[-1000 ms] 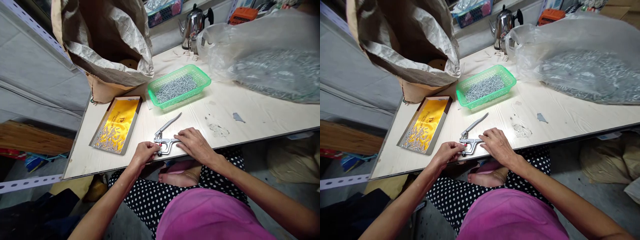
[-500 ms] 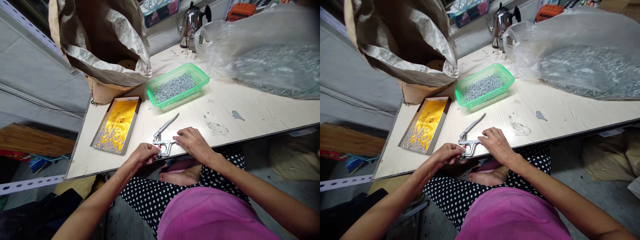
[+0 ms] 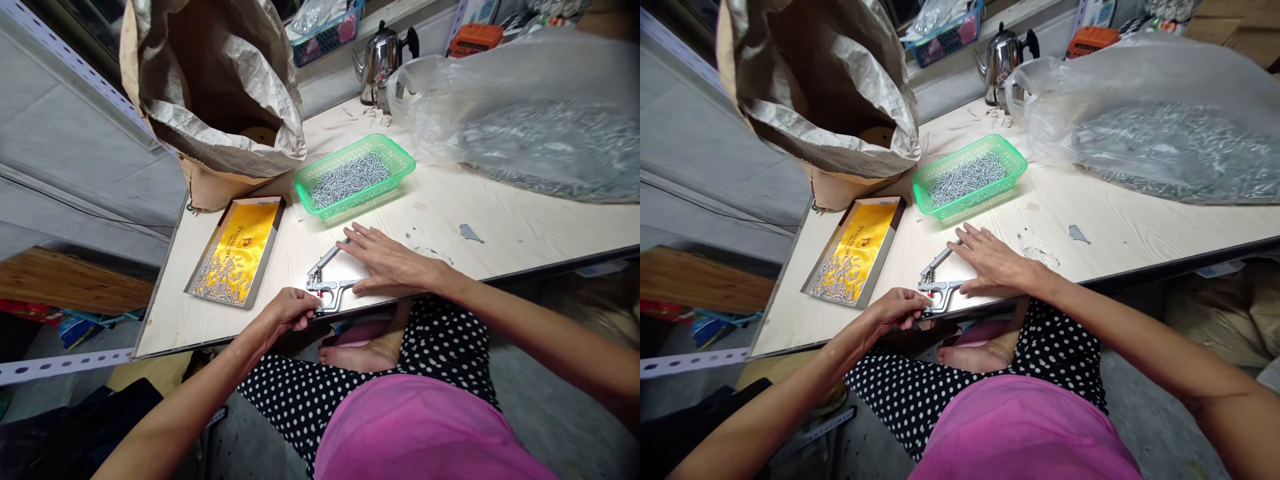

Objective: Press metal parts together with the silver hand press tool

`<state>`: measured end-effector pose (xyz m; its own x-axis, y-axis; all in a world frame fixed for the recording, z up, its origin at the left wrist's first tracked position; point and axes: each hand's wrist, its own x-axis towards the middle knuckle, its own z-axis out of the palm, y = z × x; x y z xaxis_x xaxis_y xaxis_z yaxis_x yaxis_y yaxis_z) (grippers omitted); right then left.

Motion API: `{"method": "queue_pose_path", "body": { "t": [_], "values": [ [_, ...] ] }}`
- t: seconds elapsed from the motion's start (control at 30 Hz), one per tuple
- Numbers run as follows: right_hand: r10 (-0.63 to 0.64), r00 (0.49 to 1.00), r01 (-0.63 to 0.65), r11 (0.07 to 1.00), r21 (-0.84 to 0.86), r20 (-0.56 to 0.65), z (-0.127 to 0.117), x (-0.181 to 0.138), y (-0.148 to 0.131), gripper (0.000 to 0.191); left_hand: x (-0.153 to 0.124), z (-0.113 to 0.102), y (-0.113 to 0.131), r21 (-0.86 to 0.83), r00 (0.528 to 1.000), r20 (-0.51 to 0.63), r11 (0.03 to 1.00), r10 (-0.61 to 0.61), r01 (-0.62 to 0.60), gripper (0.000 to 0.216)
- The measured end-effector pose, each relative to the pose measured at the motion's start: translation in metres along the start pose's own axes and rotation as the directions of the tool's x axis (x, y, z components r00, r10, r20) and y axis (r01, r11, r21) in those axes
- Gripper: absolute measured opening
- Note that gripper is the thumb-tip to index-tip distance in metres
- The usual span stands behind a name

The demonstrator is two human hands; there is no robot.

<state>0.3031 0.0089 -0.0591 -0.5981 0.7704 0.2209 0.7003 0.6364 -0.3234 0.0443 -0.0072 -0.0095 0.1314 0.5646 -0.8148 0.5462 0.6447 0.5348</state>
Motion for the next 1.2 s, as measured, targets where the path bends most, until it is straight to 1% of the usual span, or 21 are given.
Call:
{"method": "queue_pose_path", "body": {
  "t": [0.07, 0.13, 0.2, 0.27, 0.43, 0.63, 0.7, 0.73, 0.77, 0.8, 0.83, 0.87, 0.9, 0.93, 0.97, 1.0, 1.07, 1.13, 1.2],
  "values": [
    [-0.041, 0.997, 0.041, 0.999, -0.002, 0.069, -0.002, 0.013, 0.012, 0.1, 0.001, 0.0, -0.001, -0.002, 1.0, 0.004, 1.0, -0.004, 0.004, 0.029],
    [-0.065, 0.988, 0.068, 0.998, -0.014, 0.14, -0.004, 0.024, 0.017, 0.1, 0.001, -0.001, -0.002, -0.007, 1.0, 0.007, 1.0, -0.005, 0.005, 0.031],
    [-0.072, 0.98, 0.08, 0.996, -0.038, 0.186, -0.006, 0.031, 0.017, 0.097, 0.001, -0.001, -0.002, -0.019, 1.0, 0.011, 1.0, -0.006, 0.006, 0.029],
    [-0.071, 0.977, 0.085, 0.994, -0.061, 0.202, -0.009, 0.034, 0.012, 0.093, 0.0, -0.001, -0.002, -0.03, 1.0, 0.013, 1.0, -0.004, 0.005, 0.027],
    [-0.078, 0.974, 0.103, 0.989, -0.107, 0.213, -0.013, 0.031, 0.002, 0.081, 0.001, -0.001, -0.003, -0.027, 1.0, 0.016, 1.0, -0.01, 0.01, 0.032],
    [-0.125, 0.98, 0.14, 0.986, -0.093, 0.154, -0.01, 0.017, -0.003, 0.068, 0.001, 0.001, -0.005, -0.002, 1.0, -0.007, 1.0, -0.023, 0.023, 0.035],
    [-0.132, 0.984, 0.14, 0.988, -0.066, 0.115, -0.009, 0.011, -0.006, 0.064, -0.003, 0.001, -0.007, 0.063, 0.998, -0.055, 0.998, 0.01, -0.006, 0.034],
    [-0.13, 0.986, 0.136, 0.989, -0.054, 0.1, -0.009, 0.009, -0.008, 0.062, -0.006, 0.002, -0.009, 0.137, 0.991, -0.114, 0.989, 0.064, -0.048, 0.032],
    [-0.125, 0.988, 0.129, 0.991, -0.046, 0.092, -0.01, 0.007, -0.01, 0.06, -0.009, 0.002, -0.011, 0.24, 0.969, -0.193, 0.965, 0.154, -0.105, 0.03],
    [-0.117, 0.989, 0.121, 0.992, -0.044, 0.092, -0.01, 0.006, -0.011, 0.058, -0.012, 0.004, -0.012, 0.363, 0.922, -0.27, 0.916, 0.278, -0.17, 0.027],
    [-0.108, 0.99, 0.112, 0.993, -0.046, 0.094, -0.011, 0.005, -0.013, 0.057, -0.014, 0.005, -0.014, 0.493, 0.85, -0.319, 0.839, 0.42, -0.23, 0.024],
    [-0.101, 0.99, 0.106, 0.993, -0.048, 0.097, -0.011, 0.004, -0.015, 0.056, -0.016, 0.008, -0.014, 0.611, 0.767, -0.323, 0.741, 0.555, -0.279, 0.021],
    [-0.097, 0.991, 0.102, 0.994, -0.05, 0.096, -0.011, 0.004, -0.017, 0.056, -0.016, 0.011, -0.014, 0.7, 0.691, -0.284, 0.636, 0.665, -0.324, 0.018],
    [-0.092, 0.991, 0.097, 0.994, -0.052, 0.092, -0.011, 0.003, -0.018, 0.057, -0.014, 0.015, -0.013, 0.761, 0.634, -0.217, 0.536, 0.742, -0.366, 0.019],
    [-0.088, 0.992, 0.092, 0.994, -0.052, 0.088, -0.01, 0.003, -0.019, 0.058, -0.011, 0.019, -0.01, 0.796, 0.596, -0.136, 0.445, 0.791, -0.41, 0.023],
    [-0.082, 0.993, 0.086, 0.995, -0.051, 0.086, -0.009, 0.003, -0.02, 0.061, -0.007, 0.023, -0.007, 0.813, 0.57, -0.054, 0.367, 0.82, -0.452, 0.029],
    [-0.06, 0.994, 0.065, 0.997, -0.049, 0.086, -0.006, 0.002, -0.022, 0.067, 0.003, 0.031, 0.001, 0.815, 0.544, 0.077, 0.261, 0.836, -0.517, 0.042],
    [-0.026, 0.995, 0.03, 0.999, -0.039, 0.097, -0.006, 0.001, -0.022, 0.073, 0.012, 0.035, 0.01, 0.82, 0.549, 0.167, 0.194, 0.819, -0.539, 0.047],
    [0.035, 0.991, -0.03, 0.999, -0.038, 0.13, -0.009, 0.0, -0.022, 0.081, 0.018, 0.036, 0.018, 0.845, 0.572, 0.219, 0.14, 0.791, -0.517, 0.052]
  ]
}}
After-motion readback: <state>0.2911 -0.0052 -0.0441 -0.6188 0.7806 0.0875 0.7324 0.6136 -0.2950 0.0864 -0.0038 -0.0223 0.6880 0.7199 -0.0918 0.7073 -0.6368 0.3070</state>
